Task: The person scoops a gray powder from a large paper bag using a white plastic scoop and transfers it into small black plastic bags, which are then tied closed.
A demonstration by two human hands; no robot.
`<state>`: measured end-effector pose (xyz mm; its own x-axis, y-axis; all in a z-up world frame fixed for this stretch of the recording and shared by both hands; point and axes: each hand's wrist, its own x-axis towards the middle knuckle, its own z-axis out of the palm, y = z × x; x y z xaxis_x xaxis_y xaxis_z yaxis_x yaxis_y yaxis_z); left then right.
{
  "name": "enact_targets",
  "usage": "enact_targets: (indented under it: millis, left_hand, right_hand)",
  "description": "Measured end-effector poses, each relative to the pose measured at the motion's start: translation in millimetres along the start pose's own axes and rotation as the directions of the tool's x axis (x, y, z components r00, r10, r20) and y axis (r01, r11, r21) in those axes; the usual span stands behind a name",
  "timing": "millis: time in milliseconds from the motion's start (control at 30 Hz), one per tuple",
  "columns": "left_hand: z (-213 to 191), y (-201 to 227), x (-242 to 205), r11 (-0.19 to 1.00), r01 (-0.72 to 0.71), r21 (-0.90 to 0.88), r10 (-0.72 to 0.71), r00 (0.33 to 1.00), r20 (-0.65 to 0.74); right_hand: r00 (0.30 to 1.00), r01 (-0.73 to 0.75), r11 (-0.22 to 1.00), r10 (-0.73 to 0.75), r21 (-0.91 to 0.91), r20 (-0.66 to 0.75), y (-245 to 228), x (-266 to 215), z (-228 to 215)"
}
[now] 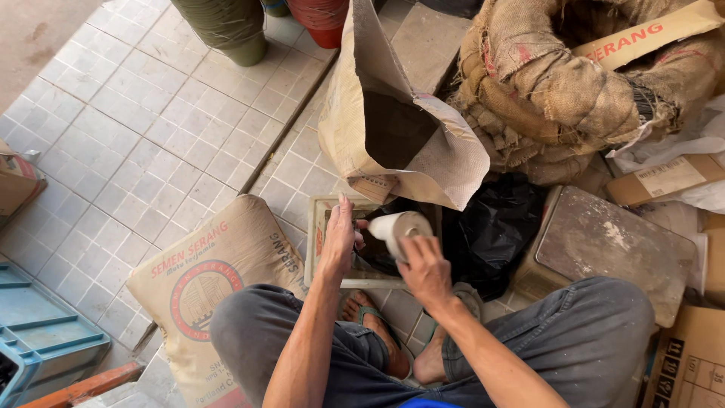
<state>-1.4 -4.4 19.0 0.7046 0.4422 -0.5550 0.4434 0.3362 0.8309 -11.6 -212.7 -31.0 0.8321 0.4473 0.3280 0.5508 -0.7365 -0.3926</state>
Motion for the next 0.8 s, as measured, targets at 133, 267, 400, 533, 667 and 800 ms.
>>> enact_targets:
  millis: [133,267,400,533,667,800]
  left_hand:
    - [11.2,-12.3,17.9,0.997,-0.046,0.061,0.044,0.999,0.030]
    - [27.4,-19.5,26.1,0.926,-0.016,0.376,0.008,1.000,0.022]
    - [50.5,-33.9,45.5,0.633,0.000,0.774,-0.045,0.998,0.037]
    - [79.0,-57.7,21.7,0.690,0.048,0.722,-0.204,0.970,0.131]
    - [100.1,-92.4,29.0,0.748,0.251,0.614,-0.321,0.947,0.004]
    - [112.8,-103.6,51.7,0.898,0.406,0.169,-0.397,0.914,-0.086]
  right_hand:
    - [0.937,-0.302,0.927,0.332,0.224,-0.108,31.8,-4.1,-34.8]
    - [0.526,-0.728,0.426,0.850,0.536,0.038,70.1,-28.1,-49.9]
    - [0.261,-0.595,0.026,0.952,0.804,0.163,81.5,-34.0,-61.6]
    - [0.188,-0.548,-0.045,0.966,0.835,0.176,73.7,-30.8,-83.8]
    - [0.197,-0.522,-0.065,0.961,0.850,0.195,72.5,-40.2,-95.4]
    - [0.147,-0.493,-0.115,0.966,0.862,0.213,73.6,-57.3,-106.0]
